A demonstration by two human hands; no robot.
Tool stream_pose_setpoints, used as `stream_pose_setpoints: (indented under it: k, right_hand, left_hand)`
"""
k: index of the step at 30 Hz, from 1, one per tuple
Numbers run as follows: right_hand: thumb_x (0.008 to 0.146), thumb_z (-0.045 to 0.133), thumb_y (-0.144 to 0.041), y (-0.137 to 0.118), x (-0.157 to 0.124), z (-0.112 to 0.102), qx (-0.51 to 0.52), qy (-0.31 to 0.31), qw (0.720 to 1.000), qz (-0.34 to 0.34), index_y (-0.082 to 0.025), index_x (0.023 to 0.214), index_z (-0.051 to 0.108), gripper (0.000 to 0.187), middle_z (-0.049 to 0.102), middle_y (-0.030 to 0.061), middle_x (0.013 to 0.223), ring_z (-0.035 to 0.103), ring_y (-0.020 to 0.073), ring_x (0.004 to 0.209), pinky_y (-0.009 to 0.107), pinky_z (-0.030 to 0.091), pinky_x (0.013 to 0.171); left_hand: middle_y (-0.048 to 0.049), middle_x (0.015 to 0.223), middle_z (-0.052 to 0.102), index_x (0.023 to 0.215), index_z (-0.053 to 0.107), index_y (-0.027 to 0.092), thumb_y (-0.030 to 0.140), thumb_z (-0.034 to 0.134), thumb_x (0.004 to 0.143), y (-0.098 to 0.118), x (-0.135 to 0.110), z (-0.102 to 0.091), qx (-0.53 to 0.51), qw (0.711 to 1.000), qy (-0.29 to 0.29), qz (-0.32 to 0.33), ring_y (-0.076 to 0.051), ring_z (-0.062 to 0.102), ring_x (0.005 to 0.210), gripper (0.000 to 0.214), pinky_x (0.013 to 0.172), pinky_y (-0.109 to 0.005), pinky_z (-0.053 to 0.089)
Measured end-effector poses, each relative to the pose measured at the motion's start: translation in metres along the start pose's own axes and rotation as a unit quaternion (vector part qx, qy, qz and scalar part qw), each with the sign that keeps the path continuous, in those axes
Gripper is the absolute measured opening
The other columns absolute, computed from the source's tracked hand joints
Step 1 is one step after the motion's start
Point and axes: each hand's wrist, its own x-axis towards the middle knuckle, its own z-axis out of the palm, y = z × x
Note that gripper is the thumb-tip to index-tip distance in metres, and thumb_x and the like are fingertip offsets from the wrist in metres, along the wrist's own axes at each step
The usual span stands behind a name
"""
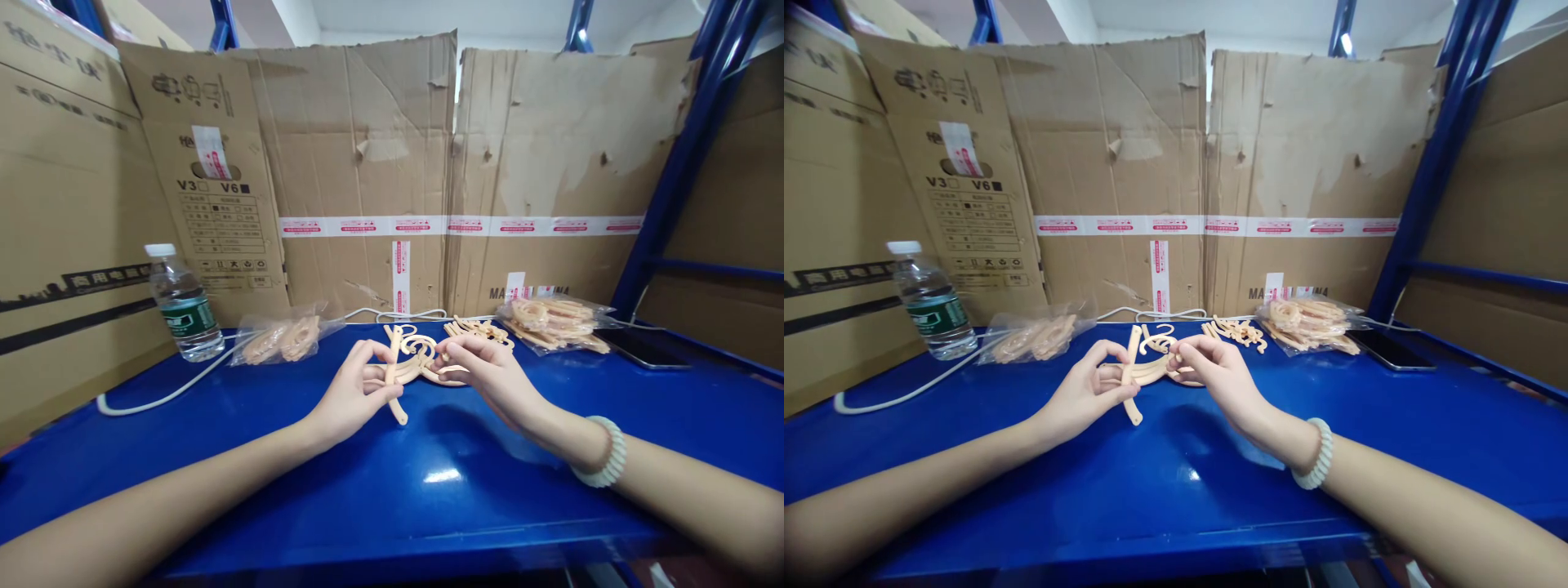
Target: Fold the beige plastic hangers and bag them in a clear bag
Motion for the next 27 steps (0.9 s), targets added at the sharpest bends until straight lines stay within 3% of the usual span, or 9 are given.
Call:
stream_pose_setpoints:
  k: [3,5,7,9,12,14,19,23,27]
  right_hand:
    - [0.072,0.077,-0.040,0.003,-0.002,0.002,0.031,0.000,0.999,0.030,-0.015,0.086,0.065,0.031,0.070,0.0039,0.079,0.066,0.0145,0.077,0.027,0.051,0.073]
    - [0.065,0.083,-0.035,0.007,-0.002,0.002,0.056,0.019,0.997,0.055,-0.017,0.088,0.061,0.037,0.070,0.0026,0.076,0.066,0.0145,0.073,0.026,0.051,0.068]
    - [0.059,0.087,-0.032,0.010,0.000,0.001,0.086,0.035,0.993,0.075,-0.018,0.093,0.058,0.047,0.070,0.0009,0.074,0.067,0.0145,0.069,0.026,0.052,0.066]
    - [0.056,0.088,-0.030,0.013,0.002,-0.001,0.107,0.032,0.990,0.087,-0.018,0.096,0.060,0.050,0.069,0.0002,0.074,0.067,0.0142,0.068,0.027,0.053,0.069]
    - [0.056,0.088,-0.028,0.015,0.005,-0.003,0.118,0.016,0.988,0.098,-0.015,0.080,0.064,0.036,0.068,0.0014,0.081,0.069,0.0149,0.076,0.028,0.054,0.079]
    - [0.057,0.088,-0.026,0.015,0.005,-0.003,0.116,0.006,0.988,0.104,-0.015,0.072,0.062,0.032,0.067,0.0021,0.086,0.069,0.0161,0.082,0.030,0.054,0.084]
    - [0.059,0.087,-0.026,0.015,0.005,-0.003,0.089,-0.027,0.989,0.118,-0.015,0.076,0.066,0.030,0.069,0.0021,0.081,0.068,0.0149,0.081,0.030,0.055,0.084]
    - [0.062,0.086,-0.030,0.017,0.005,-0.004,0.092,-0.069,0.982,0.149,-0.013,0.076,0.067,0.028,0.069,0.0022,0.080,0.068,0.0128,0.081,0.024,0.056,0.082]
    - [0.069,0.083,-0.032,0.018,0.003,-0.004,0.093,-0.123,0.971,0.184,-0.011,0.084,0.067,0.031,0.071,0.0085,0.089,0.070,0.0166,0.088,0.024,0.056,0.083]
  left_hand:
    - [-0.0052,0.109,0.059,0.119,0.043,0.025,0.019,0.079,0.066,0.001,0.000,0.002,-0.076,0.995,0.046,-0.053,-0.021,0.070,0.085,0.065,0.076,-0.037,0.057]
    - [-0.0067,0.103,0.064,0.126,0.039,0.023,0.019,0.083,0.062,0.000,0.000,0.003,-0.115,0.987,0.064,-0.097,-0.024,0.069,0.091,0.078,0.081,-0.038,0.055]
    - [-0.0068,0.095,0.068,0.119,0.046,0.019,0.020,0.084,0.060,-0.002,-0.001,0.003,-0.133,0.980,0.071,-0.128,-0.025,0.067,0.096,0.070,0.084,-0.037,0.053]
    - [-0.0047,0.087,0.068,0.100,0.056,0.016,0.023,0.083,0.060,-0.004,-0.002,0.002,-0.111,0.983,0.074,-0.130,-0.023,0.067,0.091,0.048,0.083,-0.035,0.052]
    - [-0.0003,0.074,0.065,0.075,0.058,0.016,0.025,0.079,0.063,-0.004,-0.003,0.003,-0.055,0.991,0.062,-0.105,-0.020,0.066,0.083,0.027,0.082,-0.035,0.050]
    - [0.0001,0.073,0.065,0.071,0.055,0.017,0.025,0.077,0.066,-0.001,-0.004,0.004,-0.035,0.995,0.043,-0.077,-0.021,0.066,0.085,0.024,0.085,-0.037,0.050]
    - [0.0010,0.072,0.062,0.065,0.051,0.018,0.022,0.071,0.071,0.002,-0.004,0.005,0.013,0.999,0.025,-0.016,-0.020,0.065,0.085,0.021,0.088,-0.039,0.048]
    - [0.0026,0.069,0.060,0.061,0.051,0.018,0.020,0.071,0.069,0.000,-0.003,0.005,0.000,0.999,0.036,-0.003,-0.016,0.063,0.077,0.021,0.080,-0.032,0.049]
    - [0.0027,0.065,0.058,0.060,0.052,0.017,0.020,0.072,0.068,0.002,-0.004,0.006,0.016,0.999,0.044,-0.009,-0.015,0.060,0.071,0.022,0.071,-0.028,0.048]
